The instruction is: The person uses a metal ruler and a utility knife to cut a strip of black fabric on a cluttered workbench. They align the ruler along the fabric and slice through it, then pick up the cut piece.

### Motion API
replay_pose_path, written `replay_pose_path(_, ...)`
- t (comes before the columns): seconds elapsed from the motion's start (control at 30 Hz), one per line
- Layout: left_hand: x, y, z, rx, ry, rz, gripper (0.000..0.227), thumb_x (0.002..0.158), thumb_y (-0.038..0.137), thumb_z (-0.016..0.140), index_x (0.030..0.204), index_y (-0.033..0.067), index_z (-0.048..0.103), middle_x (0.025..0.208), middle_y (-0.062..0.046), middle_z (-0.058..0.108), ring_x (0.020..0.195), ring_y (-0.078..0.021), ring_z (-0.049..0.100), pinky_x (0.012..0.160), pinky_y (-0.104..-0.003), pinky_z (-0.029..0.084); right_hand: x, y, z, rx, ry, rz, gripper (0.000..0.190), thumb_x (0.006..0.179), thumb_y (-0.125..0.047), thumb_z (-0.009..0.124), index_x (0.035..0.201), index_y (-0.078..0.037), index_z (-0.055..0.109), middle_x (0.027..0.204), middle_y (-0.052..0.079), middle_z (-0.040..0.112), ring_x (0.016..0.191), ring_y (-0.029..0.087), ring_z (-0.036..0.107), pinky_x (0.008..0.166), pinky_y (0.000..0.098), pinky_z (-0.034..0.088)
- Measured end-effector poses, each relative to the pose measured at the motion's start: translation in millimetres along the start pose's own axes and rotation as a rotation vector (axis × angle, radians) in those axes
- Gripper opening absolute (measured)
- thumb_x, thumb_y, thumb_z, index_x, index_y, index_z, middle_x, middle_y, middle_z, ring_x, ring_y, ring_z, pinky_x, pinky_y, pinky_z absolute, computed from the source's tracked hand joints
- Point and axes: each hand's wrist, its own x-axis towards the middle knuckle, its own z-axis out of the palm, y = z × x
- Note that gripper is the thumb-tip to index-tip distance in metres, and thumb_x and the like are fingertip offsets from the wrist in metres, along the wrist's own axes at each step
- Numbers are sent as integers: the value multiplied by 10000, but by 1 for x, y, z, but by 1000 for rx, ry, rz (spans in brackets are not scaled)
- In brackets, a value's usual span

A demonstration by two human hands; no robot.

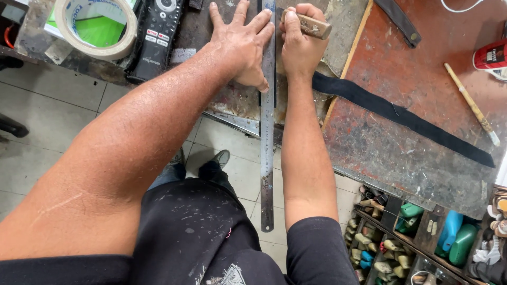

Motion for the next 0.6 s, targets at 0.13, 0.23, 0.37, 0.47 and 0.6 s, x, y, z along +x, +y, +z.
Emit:
replay_pose_path(0.13,1,0,2,12,13,-11,1322,648,813,706,1654,174,134,1730,61,26,1552,-370,-56,1095,-875,97,2,-5,-1,-76,0,41,78,828,-154,739,846,-122,670,687,59,721,540,155,715,512,288,635)
replay_pose_path(0.23,2,-2,4,-6,26,2,1317,631,803,711,1650,177,159,1729,50,53,1554,-372,-33,1092,-874,80,7,-14,-6,-301,-75,12,90,844,-200,719,862,-145,649,692,9,736,526,121,732,488,265,571)
replay_pose_path(0.37,-2,-1,-1,32,-14,-2,1289,689,819,660,1659,176,108,1730,59,11,1561,-357,-26,1091,-864,118,7,-25,-9,-293,-173,-110,94,851,-96,698,810,-139,625,682,-11,670,593,114,631,543,301,524)
replay_pose_path(0.47,0,-2,1,41,12,5,1297,673,836,656,1657,181,125,1735,47,26,1566,-359,-11,1081,-873,97,-1,-35,-12,-332,-140,22,90,832,-135,717,836,-143,627,645,-10,648,488,98,571,438,294,479)
replay_pose_path(0.6,0,-1,-1,64,3,2,1311,658,851,666,1655,187,134,1727,42,46,1549,-378,86,1089,-828,184,-16,-49,-18,-427,-164,2,97,847,-165,719,842,-142,624,720,-27,630,637,102,580,561,296,480)
